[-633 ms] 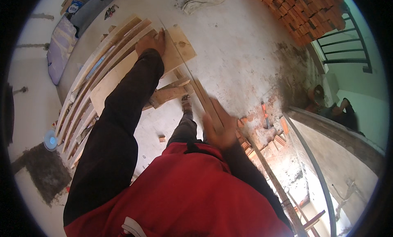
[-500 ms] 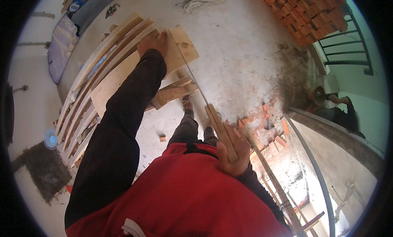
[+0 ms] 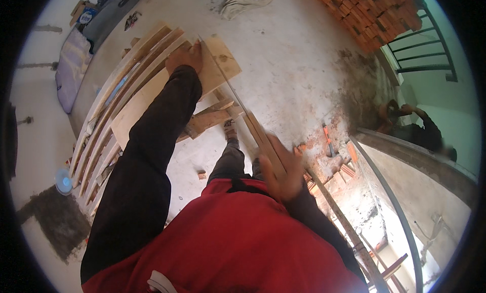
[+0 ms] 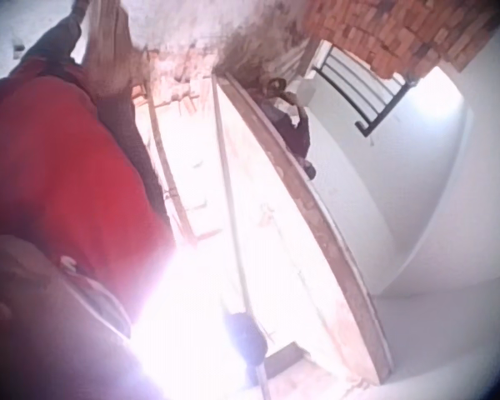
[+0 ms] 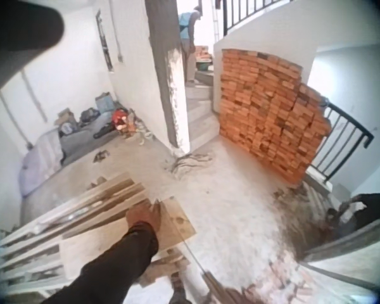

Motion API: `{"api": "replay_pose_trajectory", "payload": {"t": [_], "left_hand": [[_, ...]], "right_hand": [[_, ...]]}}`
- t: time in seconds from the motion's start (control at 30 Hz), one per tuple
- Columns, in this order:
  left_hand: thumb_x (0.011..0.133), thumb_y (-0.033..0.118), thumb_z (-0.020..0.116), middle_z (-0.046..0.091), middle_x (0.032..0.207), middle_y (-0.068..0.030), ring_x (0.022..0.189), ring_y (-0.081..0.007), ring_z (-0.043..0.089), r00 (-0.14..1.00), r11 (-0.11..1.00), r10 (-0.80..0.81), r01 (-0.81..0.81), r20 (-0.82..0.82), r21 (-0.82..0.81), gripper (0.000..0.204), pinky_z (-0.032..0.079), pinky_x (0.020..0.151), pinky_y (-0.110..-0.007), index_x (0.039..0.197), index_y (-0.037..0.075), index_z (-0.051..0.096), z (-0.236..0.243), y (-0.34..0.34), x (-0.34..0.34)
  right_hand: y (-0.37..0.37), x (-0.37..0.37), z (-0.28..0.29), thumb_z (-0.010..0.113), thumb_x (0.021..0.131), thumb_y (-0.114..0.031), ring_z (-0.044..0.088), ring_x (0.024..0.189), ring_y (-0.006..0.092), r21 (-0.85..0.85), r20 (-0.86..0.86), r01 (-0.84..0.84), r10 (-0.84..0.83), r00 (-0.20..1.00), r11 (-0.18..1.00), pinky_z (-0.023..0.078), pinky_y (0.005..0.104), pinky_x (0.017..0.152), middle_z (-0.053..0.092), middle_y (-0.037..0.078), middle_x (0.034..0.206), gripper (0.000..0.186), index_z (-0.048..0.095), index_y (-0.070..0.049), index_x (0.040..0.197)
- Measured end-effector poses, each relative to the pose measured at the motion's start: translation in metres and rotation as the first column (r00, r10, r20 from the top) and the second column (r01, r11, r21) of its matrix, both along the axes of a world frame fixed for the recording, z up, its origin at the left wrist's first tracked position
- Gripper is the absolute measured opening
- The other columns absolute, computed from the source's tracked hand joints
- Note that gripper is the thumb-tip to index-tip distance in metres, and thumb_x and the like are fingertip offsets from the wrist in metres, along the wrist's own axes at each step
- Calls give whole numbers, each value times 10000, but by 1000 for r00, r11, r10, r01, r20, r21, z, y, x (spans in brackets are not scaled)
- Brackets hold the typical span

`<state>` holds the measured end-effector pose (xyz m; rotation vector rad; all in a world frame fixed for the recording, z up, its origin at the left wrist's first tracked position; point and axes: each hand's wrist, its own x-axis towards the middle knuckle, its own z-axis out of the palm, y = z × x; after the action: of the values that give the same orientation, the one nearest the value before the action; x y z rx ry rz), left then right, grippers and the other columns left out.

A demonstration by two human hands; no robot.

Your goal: The person saws a wooden board with a handsaw while holding it steady with one hand on a support.

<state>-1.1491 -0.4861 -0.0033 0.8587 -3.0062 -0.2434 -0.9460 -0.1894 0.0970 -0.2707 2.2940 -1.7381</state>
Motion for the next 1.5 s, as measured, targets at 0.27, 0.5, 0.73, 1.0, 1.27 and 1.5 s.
{"api": "replay_pose_trajectory", "payload": {"t": [0.27,0.5,0.73,1.0,1.27,1.5], "left_hand": [[929,597,498,729,1074,-159,1065,-320,675,998,995,-37,42,-56,95,565,484,950,-461,1136,135,748,-12,6,-10],[920,608,506,735,1048,-159,1039,-324,684,997,1000,-4,6,-79,25,571,489,952,-437,1099,130,762,-12,-4,-1],[930,602,495,738,1035,-160,1051,-313,685,997,999,-28,30,-73,39,571,489,953,-431,1087,126,768,-22,6,-7],[930,606,489,727,1071,-175,1051,-324,684,998,999,-38,39,-49,25,591,493,948,-436,1094,108,762,-6,10,-7],[939,599,467,716,1111,-175,1095,-334,665,999,999,-8,10,-46,46,580,477,982,-455,1140,129,741,-7,-2,-1],[933,592,494,736,1060,-148,1044,-306,688,998,997,-45,47,-48,53,566,502,931,-447,1110,124,757,0,25,-12]], "right_hand": [[-34,-36,-25,610,933,-153,740,845,295,-4,-38,82,-82,996,997,560,364,726,705,225,922,403,576,21,1294],[-25,-26,-25,575,938,-138,732,877,270,-51,-193,44,-53,980,998,559,347,768,707,229,1008,396,572,46,1289],[-21,-18,-40,588,930,-130,713,821,346,35,-98,70,-66,993,997,551,363,733,676,261,954,385,581,30,1281],[-44,-51,-18,598,924,-124,719,792,326,13,-125,66,-63,990,998,550,364,687,682,243,935,387,573,0,1290],[7,13,5,581,935,-125,714,821,290,85,-115,-24,34,993,996,548,346,722,695,193,962,431,537,40,1330],[-57,-68,-47,644,931,-176,708,810,369,24,-199,153,-145,969,988,555,366,694,678,255,930,368,586,27,1232]]}}
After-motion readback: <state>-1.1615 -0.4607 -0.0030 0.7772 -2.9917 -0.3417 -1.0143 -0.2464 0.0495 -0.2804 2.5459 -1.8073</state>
